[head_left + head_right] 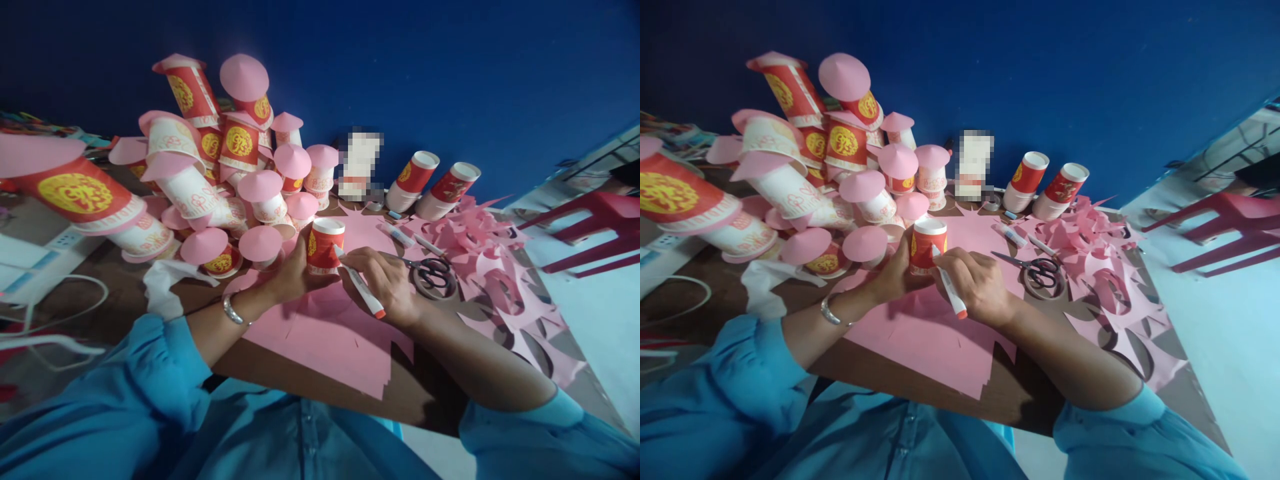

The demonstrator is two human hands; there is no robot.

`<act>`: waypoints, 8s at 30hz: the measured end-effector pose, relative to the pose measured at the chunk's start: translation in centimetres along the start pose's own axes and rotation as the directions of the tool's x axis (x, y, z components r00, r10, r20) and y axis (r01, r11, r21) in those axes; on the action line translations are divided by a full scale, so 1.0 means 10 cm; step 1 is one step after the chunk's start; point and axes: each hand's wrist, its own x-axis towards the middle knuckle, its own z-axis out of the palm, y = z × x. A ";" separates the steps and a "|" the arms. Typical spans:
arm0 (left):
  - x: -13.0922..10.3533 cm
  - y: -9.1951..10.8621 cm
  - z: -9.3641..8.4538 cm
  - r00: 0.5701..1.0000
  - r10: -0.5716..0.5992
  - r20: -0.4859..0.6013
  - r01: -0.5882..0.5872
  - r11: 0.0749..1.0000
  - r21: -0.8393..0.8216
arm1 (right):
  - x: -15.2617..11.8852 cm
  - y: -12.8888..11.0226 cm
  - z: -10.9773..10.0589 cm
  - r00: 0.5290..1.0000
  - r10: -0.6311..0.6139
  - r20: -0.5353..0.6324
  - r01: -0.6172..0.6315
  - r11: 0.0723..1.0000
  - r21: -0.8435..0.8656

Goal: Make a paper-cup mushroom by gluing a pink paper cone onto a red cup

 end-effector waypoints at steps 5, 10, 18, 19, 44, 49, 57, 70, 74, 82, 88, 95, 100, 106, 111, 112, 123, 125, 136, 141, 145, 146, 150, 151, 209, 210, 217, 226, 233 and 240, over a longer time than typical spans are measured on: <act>0.01 0.02 0.01 1.000 -0.007 -0.022 0.008 1.000 0.005 | 0.01 -0.03 0.01 1.000 0.014 0.013 -0.014 1.000 -0.007; 0.03 0.08 0.01 0.998 -0.053 -0.031 0.053 0.999 -0.008 | 0.03 -0.05 0.02 1.000 -0.007 -0.003 0.007 1.000 -0.015; 0.02 0.05 0.02 0.998 -0.046 -0.032 0.044 0.998 -0.035 | 0.01 -0.05 0.01 1.000 -0.004 0.027 0.004 1.000 0.001; 0.02 0.04 0.02 0.999 -0.042 -0.032 0.040 0.998 -0.043 | 0.01 -0.05 0.01 1.000 -0.003 0.028 0.003 1.000 0.001; 0.02 -0.03 -0.03 0.994 -0.103 0.035 0.106 0.839 -0.533 | -0.15 0.54 0.18 0.929 0.344 0.138 -0.358 0.739 0.571; 0.01 0.04 -0.02 0.987 -0.094 0.130 0.153 0.794 -0.588 | -0.16 0.57 0.18 0.960 0.216 0.178 -0.277 0.823 0.496; 0.02 0.08 -0.01 0.995 -0.014 0.097 0.062 0.854 -0.517 | -0.14 0.54 0.13 0.982 0.151 0.115 -0.176 0.949 0.263; -0.01 -0.04 -0.03 0.987 -0.122 0.106 0.158 0.856 -0.492 | -0.09 0.52 0.11 0.992 0.092 0.092 -0.112 0.962 0.250; 0.00 -0.03 -0.03 0.976 -0.125 0.177 0.208 0.768 -0.606 | -0.12 0.57 0.12 0.988 0.121 0.094 -0.143 0.951 0.275; 0.01 0.05 -0.01 0.997 -0.071 0.031 0.076 0.972 -0.221 | -0.10 0.45 0.12 0.986 0.073 0.152 -0.086 0.993 0.085; 0.02 0.02 -0.02 0.984 -0.154 0.094 0.178 0.918 -0.354 | -0.05 0.39 0.06 0.994 0.094 0.050 -0.100 0.982 0.163; 0.02 -0.06 0.00 0.992 -0.126 0.023 0.123 0.891 -0.437 | 0.07 0.19 -0.13 0.968 0.220 -0.121 -0.185 0.951 0.248; 0.01 -0.07 -0.01 0.989 -0.136 0.063 0.150 0.889 -0.433 | 0.09 0.10 -0.19 0.983 0.146 -0.112 -0.126 0.978 0.168; 0.02 -0.01 -0.05 0.988 -0.136 0.078 0.154 0.934 -0.321 | 0.09 0.04 -0.14 0.973 0.161 -0.168 -0.152 0.986 0.063; 0.02 0.03 -0.03 0.991 -0.117 0.069 0.128 0.974 -0.188 | 0.11 -0.01 -0.13 0.984 0.059 -0.166 -0.044 0.995 0.092; 0.02 0.04 -0.03 0.990 -0.125 0.066 0.135 0.976 -0.170 | 0.11 -0.01 -0.13 0.987 0.028 -0.159 -0.014 0.996 0.092; -0.01 0.09 -0.05 0.991 -0.117 0.070 0.121 0.990 -0.065 | 0.09 -0.06 -0.08 0.994 -0.049 -0.097 0.050 0.999 0.012; 0.00 0.08 -0.04 0.992 -0.107 0.073 0.112 0.992 -0.061 | 0.10 -0.07 -0.09 0.995 -0.057 -0.081 0.056 0.998 -0.010; -0.01 -0.04 -0.02 0.994 -0.071 0.083 0.075 0.996 -0.052 | 0.09 -0.07 -0.14 0.998 -0.053 0.033 0.053 0.998 0.016; 0.00 -0.02 -0.01 0.995 -0.065 0.073 0.073 0.992 -0.107 | 0.08 -0.07 -0.11 0.999 -0.035 -0.009 0.035 0.999 0.019; 0.02 0.00 -0.03 0.992 -0.091 0.088 0.104 0.983 -0.149 | 0.09 -0.06 -0.09 0.998 -0.010 -0.061 0.011 1.000 0.010; 0.02 0.00 -0.03 0.991 -0.096 0.092 0.110 0.980 -0.164 | 0.09 -0.06 -0.09 0.998 -0.011 -0.067 0.012 1.000 0.010; 0.02 0.01 -0.04 0.990 -0.122 0.071 0.134 0.971 -0.196 | 0.09 -0.04 -0.09 0.997 -0.007 -0.074 0.009 1.000 0.026; 0.02 0.01 -0.03 0.989 -0.132 0.071 0.145 0.965 -0.217 | 0.09 -0.03 -0.09 0.997 0.002 -0.072 0.000 1.000 0.027; 0.03 0.09 -0.05 0.983 -0.181 0.041 0.186 0.960 -0.210 | 0.12 -0.13 -0.12 0.994 -0.073 -0.077 0.071 0.997 -0.027; 0.03 0.07 -0.07 0.985 -0.167 0.039 0.171 0.971 -0.164 | 0.11 -0.14 -0.12 0.994 -0.093 -0.059 0.091 0.995 -0.037; -0.01 0.04 -0.07 0.989 -0.127 0.081 0.130 0.991 -0.040 | 0.11 -0.15 -0.12 0.994 -0.106 -0.018 0.105 0.993 -0.046; 0.00 0.09 -0.04 0.991 -0.087 0.100 0.094 0.994 -0.062 | 0.10 -0.14 -0.10 0.997 -0.075 0.009 0.076 0.996 -0.043; 0.01 0.01 -0.04 0.989 -0.051 0.140 0.075 0.981 -0.177 | 0.06 -0.15 -0.06 0.998 -0.065 0.022 0.065 0.998 -0.017; 0.01 -0.01 -0.05 0.990 -0.088 0.110 0.106 0.979 -0.175 | 0.04 -0.16 -0.03 0.997 -0.070 0.013 0.071 0.997 -0.019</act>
